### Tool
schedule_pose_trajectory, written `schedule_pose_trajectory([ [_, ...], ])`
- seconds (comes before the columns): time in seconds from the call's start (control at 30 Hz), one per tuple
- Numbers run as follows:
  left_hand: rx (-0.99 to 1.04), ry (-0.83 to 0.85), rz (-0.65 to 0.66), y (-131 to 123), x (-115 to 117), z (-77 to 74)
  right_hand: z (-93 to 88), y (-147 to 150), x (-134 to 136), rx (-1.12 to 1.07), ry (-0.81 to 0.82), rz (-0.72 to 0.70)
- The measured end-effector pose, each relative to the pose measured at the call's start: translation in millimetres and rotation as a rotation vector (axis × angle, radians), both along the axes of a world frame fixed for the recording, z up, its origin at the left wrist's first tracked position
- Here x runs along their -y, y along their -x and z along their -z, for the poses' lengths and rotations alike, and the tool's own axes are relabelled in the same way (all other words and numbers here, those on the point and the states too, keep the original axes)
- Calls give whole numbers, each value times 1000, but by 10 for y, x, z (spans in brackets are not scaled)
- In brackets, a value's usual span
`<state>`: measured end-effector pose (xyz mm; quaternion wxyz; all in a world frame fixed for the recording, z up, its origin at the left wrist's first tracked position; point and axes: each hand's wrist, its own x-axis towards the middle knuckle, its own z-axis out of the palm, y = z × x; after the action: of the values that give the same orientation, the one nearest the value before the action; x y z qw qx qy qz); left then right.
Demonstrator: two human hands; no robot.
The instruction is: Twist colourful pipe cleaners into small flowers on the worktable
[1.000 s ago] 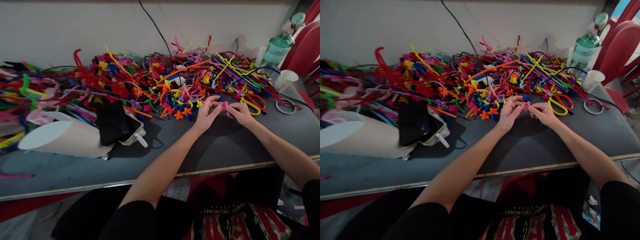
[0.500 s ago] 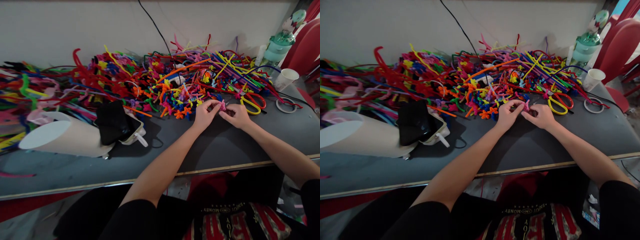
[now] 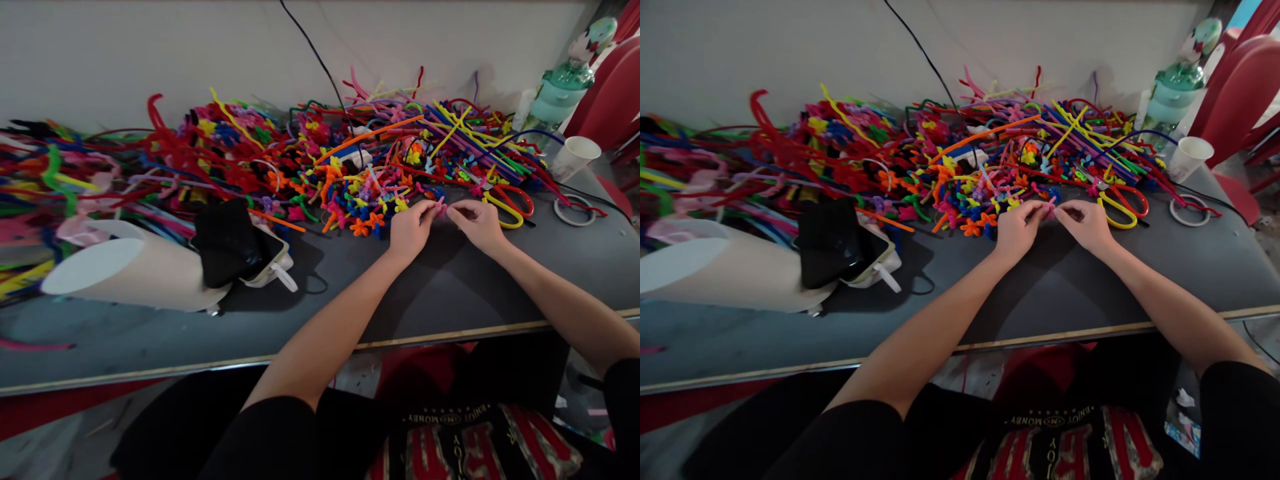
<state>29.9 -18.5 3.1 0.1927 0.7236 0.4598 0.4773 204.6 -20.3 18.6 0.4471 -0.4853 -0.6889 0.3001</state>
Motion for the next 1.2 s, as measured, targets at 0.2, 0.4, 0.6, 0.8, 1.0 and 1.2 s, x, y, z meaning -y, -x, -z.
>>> schedule_pose_trajectory([
  [0.2, -80, -118, -40, -17, 30, 37, -48, 22, -9, -137, 104, -60],
  [0.4, 57, -56, -29, -56, 69, -30, -20, 72, -10, -281, 323, -151],
  [0.6, 352, 284, 136, -64, 22, -16, -6, 67, -38, -364, 364, -136],
  [0.8, 492, 305, 196, -85, -11, 28, 17, -8, -40, 86, -5, -66],
  [1.0, 520, 286, 103, -46, -96, 137, 28, -29, -30, 222, -134, -78],
  [1.2, 577, 318, 4, 77, -301, 256, 89, -83, -146, -54, -15, 71],
])
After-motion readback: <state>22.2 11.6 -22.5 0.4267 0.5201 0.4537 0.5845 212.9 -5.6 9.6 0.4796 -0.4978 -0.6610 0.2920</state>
